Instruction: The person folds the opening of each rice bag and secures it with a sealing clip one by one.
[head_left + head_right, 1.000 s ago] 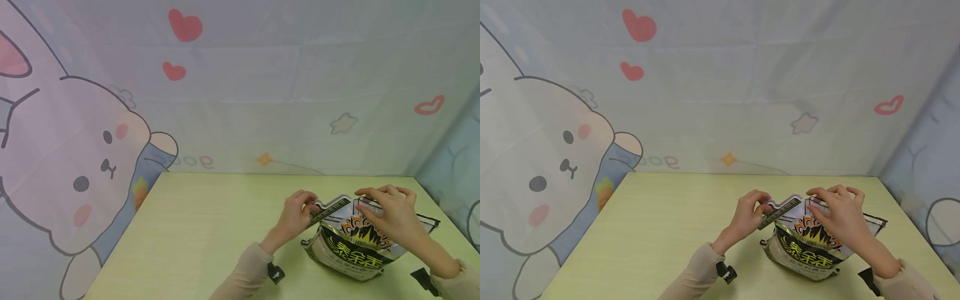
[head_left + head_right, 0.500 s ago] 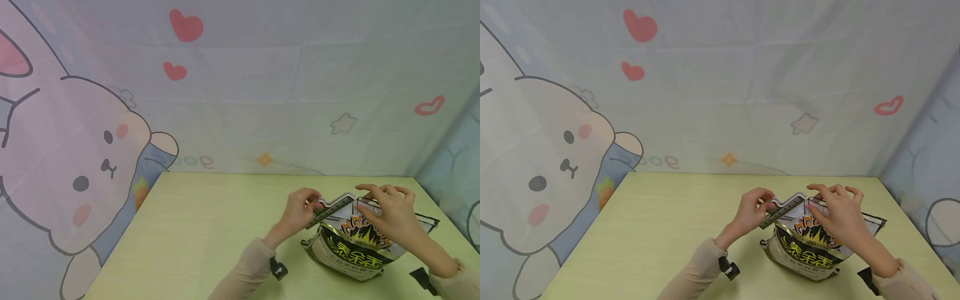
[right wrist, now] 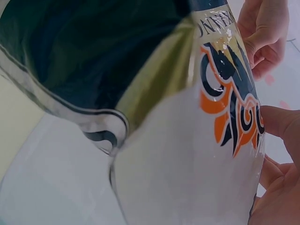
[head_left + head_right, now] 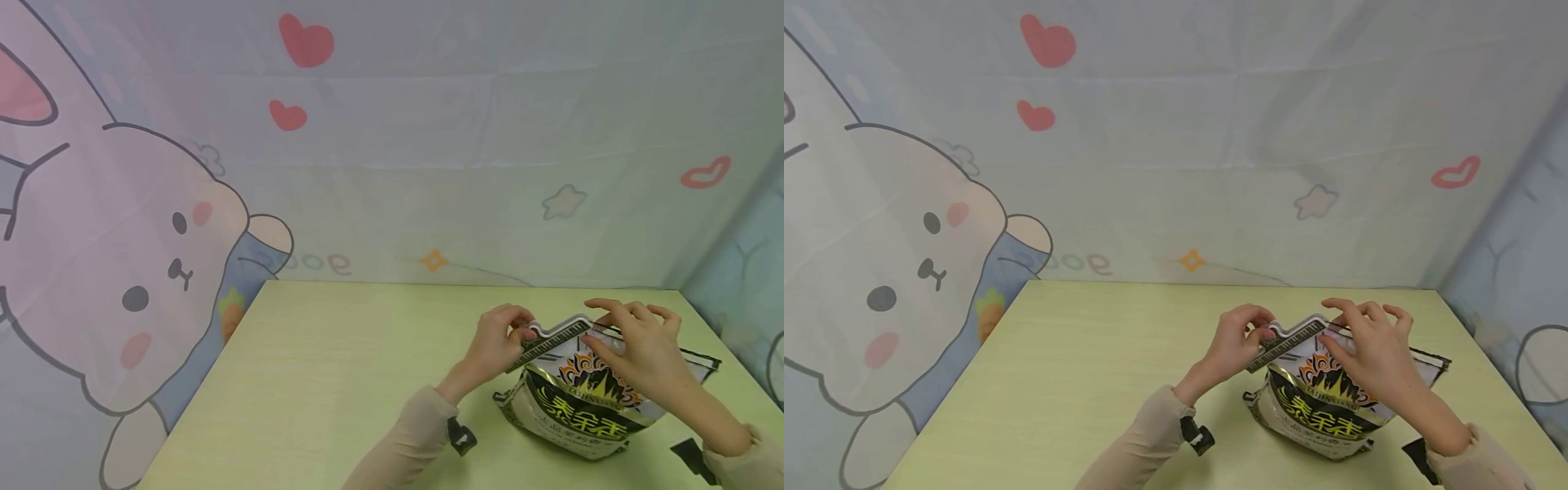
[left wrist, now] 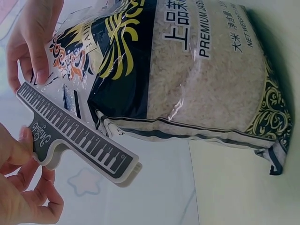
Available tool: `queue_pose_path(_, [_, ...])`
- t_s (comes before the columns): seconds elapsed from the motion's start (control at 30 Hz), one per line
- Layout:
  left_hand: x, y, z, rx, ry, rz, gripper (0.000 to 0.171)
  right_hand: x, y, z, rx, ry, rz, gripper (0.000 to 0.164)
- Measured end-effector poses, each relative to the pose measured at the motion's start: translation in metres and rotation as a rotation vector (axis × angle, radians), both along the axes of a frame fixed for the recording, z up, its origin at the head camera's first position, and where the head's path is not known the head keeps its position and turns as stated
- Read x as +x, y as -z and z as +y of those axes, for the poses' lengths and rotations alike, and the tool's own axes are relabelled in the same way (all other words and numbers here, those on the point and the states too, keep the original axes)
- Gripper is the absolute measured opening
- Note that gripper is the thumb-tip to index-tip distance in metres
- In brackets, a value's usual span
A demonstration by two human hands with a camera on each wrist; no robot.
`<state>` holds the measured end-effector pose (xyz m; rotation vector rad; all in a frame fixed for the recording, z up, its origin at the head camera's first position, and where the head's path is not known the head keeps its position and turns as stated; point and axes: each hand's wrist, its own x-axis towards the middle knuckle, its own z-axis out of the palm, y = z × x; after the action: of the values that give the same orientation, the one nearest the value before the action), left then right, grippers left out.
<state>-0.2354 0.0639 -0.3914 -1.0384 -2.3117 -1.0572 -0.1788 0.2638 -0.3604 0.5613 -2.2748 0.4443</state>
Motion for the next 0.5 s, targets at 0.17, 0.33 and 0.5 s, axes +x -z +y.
queue_pose_path(0.17, [0.0007, -0.0022, 0.0024, -0.006, 0.006, -0.002, 0.013, 0.0004, 0.0001, 0.0009, 0.002, 0.002, -0.003, 0.064])
queue_pose_path(0.33, [0.0006, -0.0041, 0.0044, -0.010, 0.010, -0.008, 0.013, 0.0010, -0.0003, 0.0021, 0.007, 0.031, -0.016, 0.070])
queue_pose_path(0.5, [0.0004, -0.0054, 0.0067, -0.025, 0.008, -0.009, 0.012, 0.0024, -0.0004, 0.0030, 0.001, 0.051, -0.003, 0.059])
